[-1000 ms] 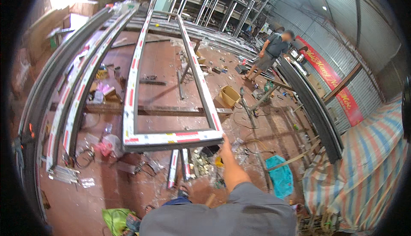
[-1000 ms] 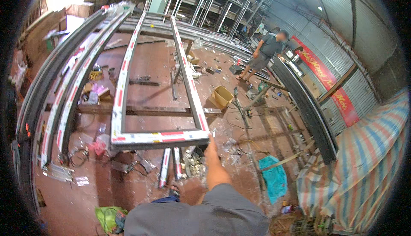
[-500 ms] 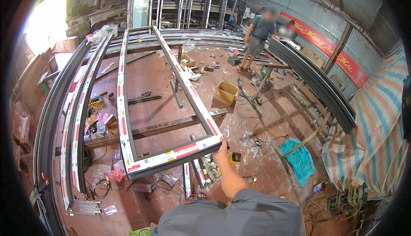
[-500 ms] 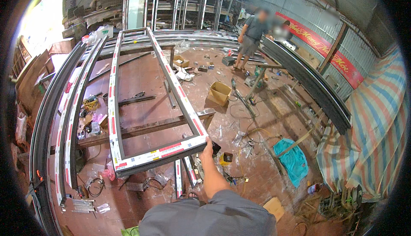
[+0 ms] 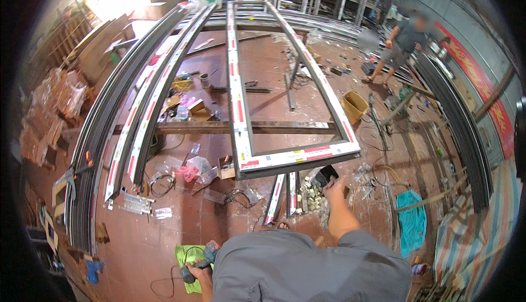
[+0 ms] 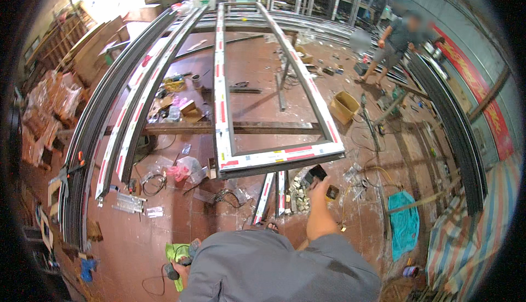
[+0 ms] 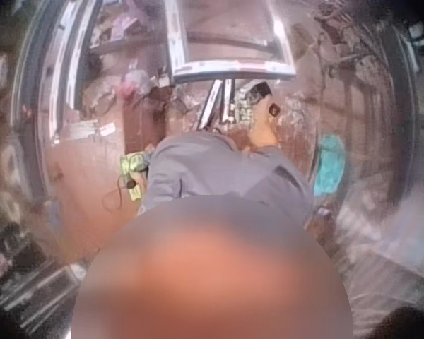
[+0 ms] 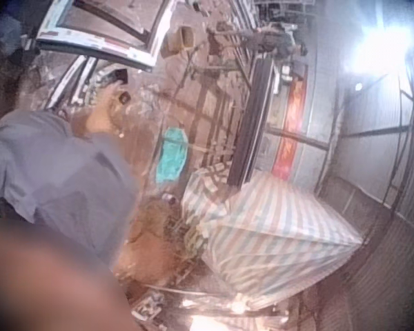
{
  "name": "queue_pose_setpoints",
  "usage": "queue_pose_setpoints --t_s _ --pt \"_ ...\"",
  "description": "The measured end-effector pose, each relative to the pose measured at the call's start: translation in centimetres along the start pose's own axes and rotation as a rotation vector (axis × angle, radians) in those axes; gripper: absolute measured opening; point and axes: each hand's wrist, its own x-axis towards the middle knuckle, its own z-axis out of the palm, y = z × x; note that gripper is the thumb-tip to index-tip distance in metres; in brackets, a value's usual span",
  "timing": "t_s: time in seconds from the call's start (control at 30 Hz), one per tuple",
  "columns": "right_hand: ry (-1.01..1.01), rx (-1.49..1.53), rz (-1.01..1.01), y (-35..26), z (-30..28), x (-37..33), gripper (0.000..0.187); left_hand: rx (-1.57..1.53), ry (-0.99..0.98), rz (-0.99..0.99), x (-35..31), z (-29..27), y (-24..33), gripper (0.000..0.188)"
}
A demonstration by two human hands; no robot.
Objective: The person assembles aluminum window frames by hand, using a cordless drill to fasten screws at the corners. They repeatedly pick up frame sections, align them, drill fasteners, and place completed frames onto a stack.
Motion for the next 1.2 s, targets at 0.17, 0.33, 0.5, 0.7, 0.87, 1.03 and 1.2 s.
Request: queue_pose_setpoints --t_s 0.17,0.33,0.5,0.7,0.87,1.03,1.2 --pt "-0.056 -0.387 0.202 11.1 -5.3 -1.2 0.043 0.068 0.016 0.029 -0.6 -0.9 0.2 0.043" --pt "-0.316 -0.851 0.311 18.6 -3.8 -9.6 0.040 0.106 -0.121 0.016 -0.9 -1.3 1.6 0.035" --pt "-0.682 -1.243 0.254 23.3 -1.2 -15.6 0.053 0.396 -0.231 0.012 -4.1 2.9 1.7 0.027" --pt "-1.016 -1.498 0.437 26.3 3.3 -25.4 0.060 0.858 -0.393 0.134 -7.5 7.5 0.9 0.025" --pt "-1.030 -1.416 0.681 27.6 2.8 -29.3 0.080 1.517 -0.836 0.325 -9.4 8.0 -2.8 0.017" --pt "-0.822 -1.080 0.619 24.4 -2.5 -28.6 0.064 1.851 -1.383 0.534 -15.3 10.2 -8.0 0.065" --pt "-0.383 -0.578 0.702 20.6 -10.6 -25.5 0.052 2.072 -1.855 0.332 -19.2 14.2 -13.8 0.072"
